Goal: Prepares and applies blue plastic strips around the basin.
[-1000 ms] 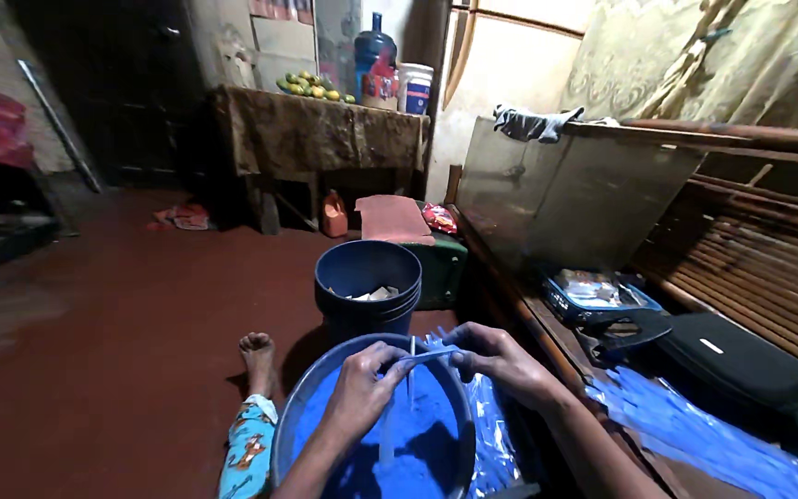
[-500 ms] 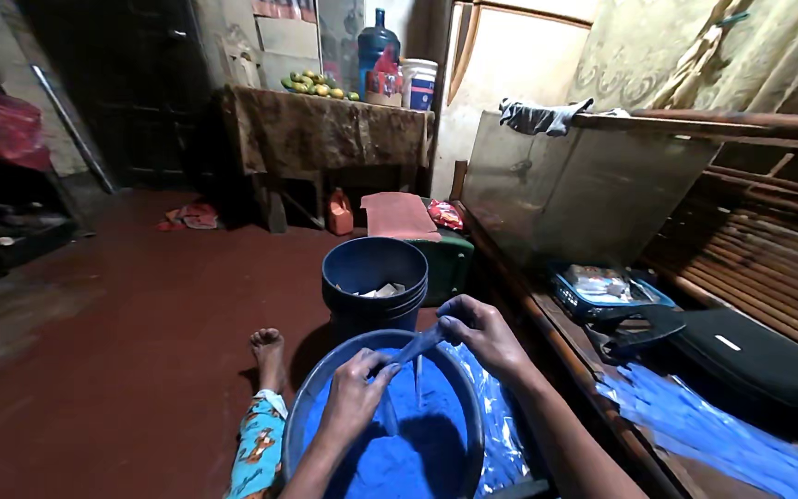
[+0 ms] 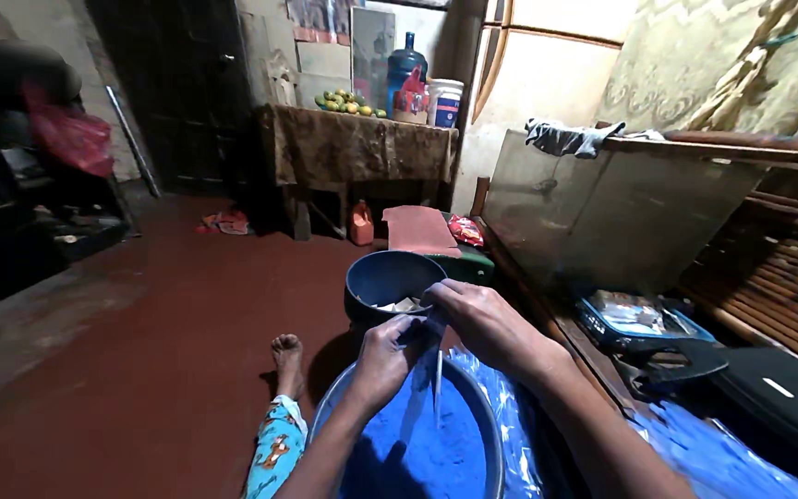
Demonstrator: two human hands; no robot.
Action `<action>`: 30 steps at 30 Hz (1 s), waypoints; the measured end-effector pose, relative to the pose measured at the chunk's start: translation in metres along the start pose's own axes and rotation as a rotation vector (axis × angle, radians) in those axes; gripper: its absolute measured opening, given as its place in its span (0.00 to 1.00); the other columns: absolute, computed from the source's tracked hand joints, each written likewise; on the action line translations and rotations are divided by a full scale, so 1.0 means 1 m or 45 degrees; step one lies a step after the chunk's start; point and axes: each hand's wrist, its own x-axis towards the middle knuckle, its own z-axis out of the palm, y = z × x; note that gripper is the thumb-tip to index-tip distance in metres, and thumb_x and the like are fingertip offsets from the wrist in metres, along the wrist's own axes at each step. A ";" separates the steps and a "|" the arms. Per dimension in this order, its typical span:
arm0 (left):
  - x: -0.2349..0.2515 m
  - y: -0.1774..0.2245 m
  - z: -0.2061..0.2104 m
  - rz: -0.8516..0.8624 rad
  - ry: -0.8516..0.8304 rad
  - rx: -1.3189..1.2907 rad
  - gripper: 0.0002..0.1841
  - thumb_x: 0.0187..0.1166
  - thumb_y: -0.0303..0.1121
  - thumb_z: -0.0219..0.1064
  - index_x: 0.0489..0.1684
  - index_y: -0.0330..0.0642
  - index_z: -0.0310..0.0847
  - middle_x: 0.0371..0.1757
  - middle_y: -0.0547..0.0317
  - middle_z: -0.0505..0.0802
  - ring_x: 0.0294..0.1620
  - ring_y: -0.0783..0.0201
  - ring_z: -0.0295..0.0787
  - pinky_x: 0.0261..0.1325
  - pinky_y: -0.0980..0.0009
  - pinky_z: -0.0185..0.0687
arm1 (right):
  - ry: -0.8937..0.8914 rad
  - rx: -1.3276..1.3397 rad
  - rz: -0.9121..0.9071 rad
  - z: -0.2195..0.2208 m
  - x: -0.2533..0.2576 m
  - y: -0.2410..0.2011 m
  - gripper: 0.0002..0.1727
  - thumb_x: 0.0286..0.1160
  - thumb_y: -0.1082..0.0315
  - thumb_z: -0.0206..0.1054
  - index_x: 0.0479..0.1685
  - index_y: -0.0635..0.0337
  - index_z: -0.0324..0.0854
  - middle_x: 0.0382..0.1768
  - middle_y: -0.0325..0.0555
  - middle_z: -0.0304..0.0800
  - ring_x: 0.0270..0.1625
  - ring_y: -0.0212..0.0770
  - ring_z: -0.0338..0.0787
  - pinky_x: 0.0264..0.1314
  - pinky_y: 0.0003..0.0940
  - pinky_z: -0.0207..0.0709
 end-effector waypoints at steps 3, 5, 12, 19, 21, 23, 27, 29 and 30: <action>0.005 0.008 0.004 0.003 0.050 -0.051 0.07 0.76 0.29 0.73 0.44 0.38 0.93 0.42 0.63 0.96 0.45 0.81 0.91 0.56 0.82 0.85 | 0.081 0.043 -0.023 -0.003 0.005 0.010 0.14 0.83 0.71 0.57 0.55 0.62 0.87 0.46 0.58 0.93 0.48 0.54 0.94 0.54 0.49 0.85; 0.008 0.009 0.007 -0.034 0.065 -0.113 0.06 0.76 0.28 0.72 0.43 0.38 0.93 0.41 0.64 0.96 0.44 0.80 0.91 0.55 0.81 0.86 | 0.182 0.097 0.015 -0.004 0.002 0.015 0.13 0.81 0.72 0.58 0.53 0.62 0.88 0.47 0.55 0.93 0.48 0.51 0.94 0.54 0.48 0.86; 0.010 0.003 0.015 -0.066 0.067 -0.110 0.08 0.76 0.26 0.69 0.47 0.38 0.93 0.46 0.60 0.96 0.48 0.77 0.92 0.56 0.79 0.86 | 0.262 0.334 0.253 -0.002 -0.023 0.019 0.17 0.87 0.60 0.61 0.56 0.64 0.88 0.47 0.51 0.91 0.44 0.33 0.89 0.51 0.25 0.81; 0.008 -0.006 0.018 -0.014 -0.016 0.042 0.08 0.75 0.28 0.72 0.48 0.39 0.94 0.48 0.58 0.96 0.51 0.75 0.91 0.60 0.77 0.85 | 0.229 0.319 0.254 0.009 -0.021 0.015 0.10 0.78 0.69 0.66 0.46 0.66 0.89 0.39 0.52 0.90 0.41 0.40 0.89 0.49 0.33 0.82; 0.005 -0.011 0.014 -0.105 -0.129 0.112 0.11 0.74 0.30 0.74 0.51 0.39 0.92 0.50 0.57 0.95 0.51 0.72 0.91 0.61 0.75 0.84 | 0.267 0.288 0.250 0.009 -0.019 0.016 0.10 0.78 0.68 0.66 0.46 0.65 0.89 0.40 0.52 0.91 0.42 0.41 0.90 0.50 0.35 0.83; -0.001 -0.022 0.012 -0.194 -0.237 0.178 0.15 0.74 0.35 0.77 0.54 0.39 0.92 0.52 0.55 0.93 0.51 0.69 0.90 0.61 0.70 0.85 | 0.274 0.277 0.269 0.005 -0.016 0.017 0.10 0.79 0.67 0.67 0.46 0.65 0.89 0.41 0.52 0.91 0.43 0.41 0.90 0.51 0.36 0.83; -0.016 -0.046 0.012 -0.277 -0.367 0.302 0.19 0.74 0.37 0.77 0.58 0.35 0.90 0.54 0.47 0.93 0.53 0.58 0.90 0.63 0.61 0.83 | 0.298 0.256 0.276 0.000 -0.013 0.017 0.09 0.78 0.68 0.68 0.44 0.64 0.89 0.39 0.51 0.89 0.41 0.40 0.89 0.49 0.35 0.83; -0.022 -0.056 0.014 -0.329 -0.413 0.330 0.18 0.75 0.37 0.77 0.57 0.35 0.91 0.54 0.46 0.94 0.54 0.56 0.91 0.64 0.59 0.84 | 0.305 0.253 0.279 -0.002 -0.012 0.016 0.08 0.78 0.69 0.68 0.44 0.64 0.89 0.39 0.51 0.89 0.41 0.39 0.89 0.48 0.35 0.83; -0.025 -0.061 0.015 -0.338 -0.416 0.341 0.17 0.75 0.37 0.77 0.55 0.34 0.91 0.52 0.45 0.94 0.53 0.55 0.91 0.64 0.58 0.84 | 0.311 0.248 0.280 -0.002 -0.012 0.016 0.08 0.78 0.69 0.68 0.44 0.65 0.89 0.39 0.51 0.89 0.40 0.39 0.89 0.48 0.35 0.83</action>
